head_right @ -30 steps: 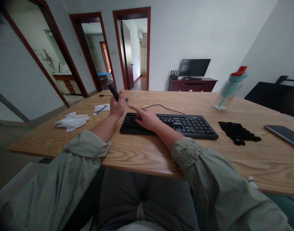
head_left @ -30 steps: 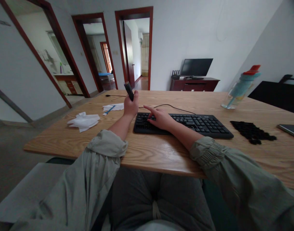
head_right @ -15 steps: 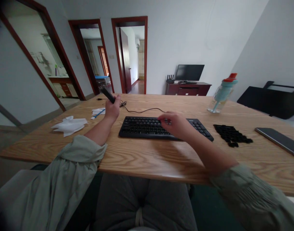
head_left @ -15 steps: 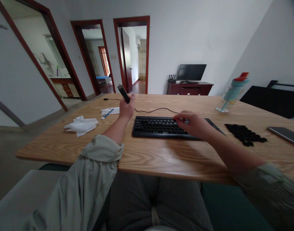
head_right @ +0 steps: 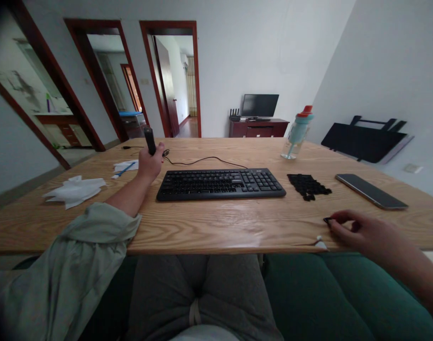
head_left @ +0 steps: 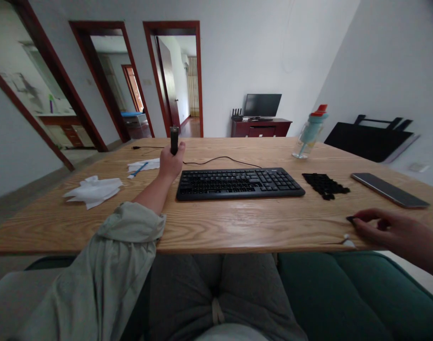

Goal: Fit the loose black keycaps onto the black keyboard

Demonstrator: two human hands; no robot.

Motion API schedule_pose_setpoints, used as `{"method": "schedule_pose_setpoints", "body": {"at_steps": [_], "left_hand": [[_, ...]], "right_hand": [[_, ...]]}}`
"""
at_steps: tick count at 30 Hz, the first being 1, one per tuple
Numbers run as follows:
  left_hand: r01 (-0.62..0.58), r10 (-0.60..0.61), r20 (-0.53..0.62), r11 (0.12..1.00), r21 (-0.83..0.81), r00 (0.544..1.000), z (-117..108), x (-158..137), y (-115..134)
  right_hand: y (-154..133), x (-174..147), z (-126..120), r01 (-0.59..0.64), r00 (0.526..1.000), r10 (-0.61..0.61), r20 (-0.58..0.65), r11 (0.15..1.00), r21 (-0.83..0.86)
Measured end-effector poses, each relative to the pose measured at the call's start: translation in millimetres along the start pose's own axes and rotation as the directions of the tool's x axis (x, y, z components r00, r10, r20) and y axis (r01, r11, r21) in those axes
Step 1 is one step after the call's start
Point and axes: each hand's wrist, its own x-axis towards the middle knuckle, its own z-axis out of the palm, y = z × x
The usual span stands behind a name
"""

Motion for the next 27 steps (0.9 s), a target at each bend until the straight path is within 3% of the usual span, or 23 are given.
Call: {"method": "schedule_pose_setpoints", "body": {"at_steps": [3,7,11,19,27], "left_hand": [[-0.019,0.019,-0.01,1.0,0.01,1.0,-1.2,-0.2,-0.7],[-0.07,0.068,0.039,0.997,0.039,0.997,-2.6,-1.4,0.1],[-0.075,0.073,0.044,0.996,0.048,0.996,-2.8,-2.1,-0.2],[-0.083,0.081,0.05,0.996,0.042,0.995,-3.0,-2.7,1.8],[-0.144,0.135,0.116,0.986,0.077,0.984,-2.2,-5.6,3.9]], "right_hand": [[8.6,14.1,1.7,-0.164,0.966,0.161,0.202,0.986,0.002],[1.3,24.4,10.7,-0.115,0.986,0.109,0.126,0.993,0.038],[-8.0,30.6,10.6,-0.022,0.983,0.016,0.185,0.999,0.029],[5.7,55.4,7.4,-0.085,0.992,0.088,0.089,0.995,-0.047],[8.4,50.6,10.1,-0.091,0.995,0.09,0.035,0.996,0.021]]}}
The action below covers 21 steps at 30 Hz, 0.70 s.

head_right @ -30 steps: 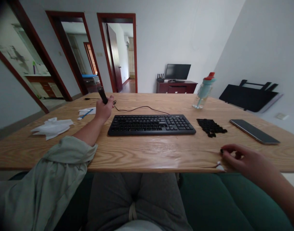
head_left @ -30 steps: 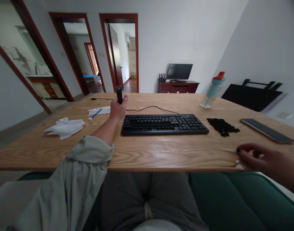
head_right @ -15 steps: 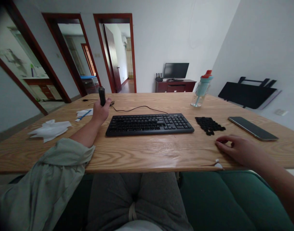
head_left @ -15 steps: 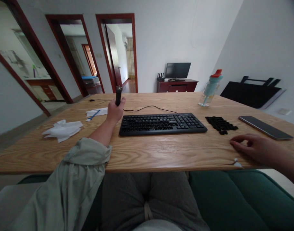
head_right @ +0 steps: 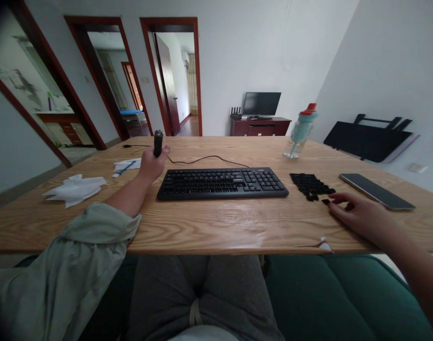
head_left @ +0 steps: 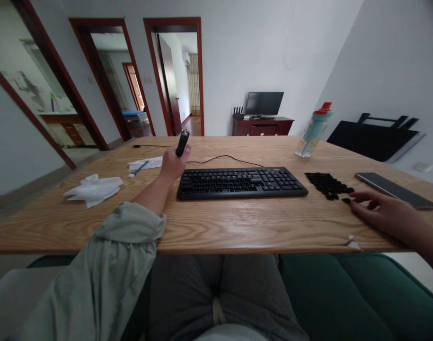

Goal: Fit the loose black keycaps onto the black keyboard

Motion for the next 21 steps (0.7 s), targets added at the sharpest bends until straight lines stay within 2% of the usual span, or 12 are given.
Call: {"method": "schedule_pose_setpoints", "body": {"at_steps": [6,10,13,14,16,19,21], "left_hand": [[0.004,-0.006,0.046,0.999,0.039,0.999,-1.6,-0.3,-0.5],[0.016,-0.018,0.04,0.999,0.034,0.999,-4.1,-0.3,4.2],[-0.042,0.038,0.072,0.998,0.047,0.997,-2.8,-7.7,27.7],[-0.074,0.068,0.112,0.996,0.054,0.991,-0.8,-12.3,39.6],[-0.151,0.132,0.225,0.986,0.068,0.965,5.8,-23.2,65.9],[-0.268,0.213,0.423,0.961,0.072,0.88,17.0,-37.6,97.4],[-0.312,0.256,0.493,0.95,0.032,0.832,18.1,-42.4,106.3]], "right_hand": [[-6.4,11.7,3.8,-0.052,0.996,0.054,0.076,0.998,-0.018],[-26.0,6.4,1.0,0.046,0.999,-0.046,0.025,0.999,0.014],[-71.9,-5.4,-5.8,0.217,0.971,-0.213,-0.112,0.976,0.026],[-94.8,-9.7,-6.7,0.286,0.951,-0.277,-0.138,0.957,0.051],[-149.4,-18.0,-3.3,0.44,0.898,-0.432,-0.086,0.882,0.17],[-238.9,-28.8,16.9,0.642,0.707,-0.707,0.004,0.644,0.417],[-291.6,-33.8,35.7,0.688,0.616,-0.782,-0.096,0.475,0.548]]}}
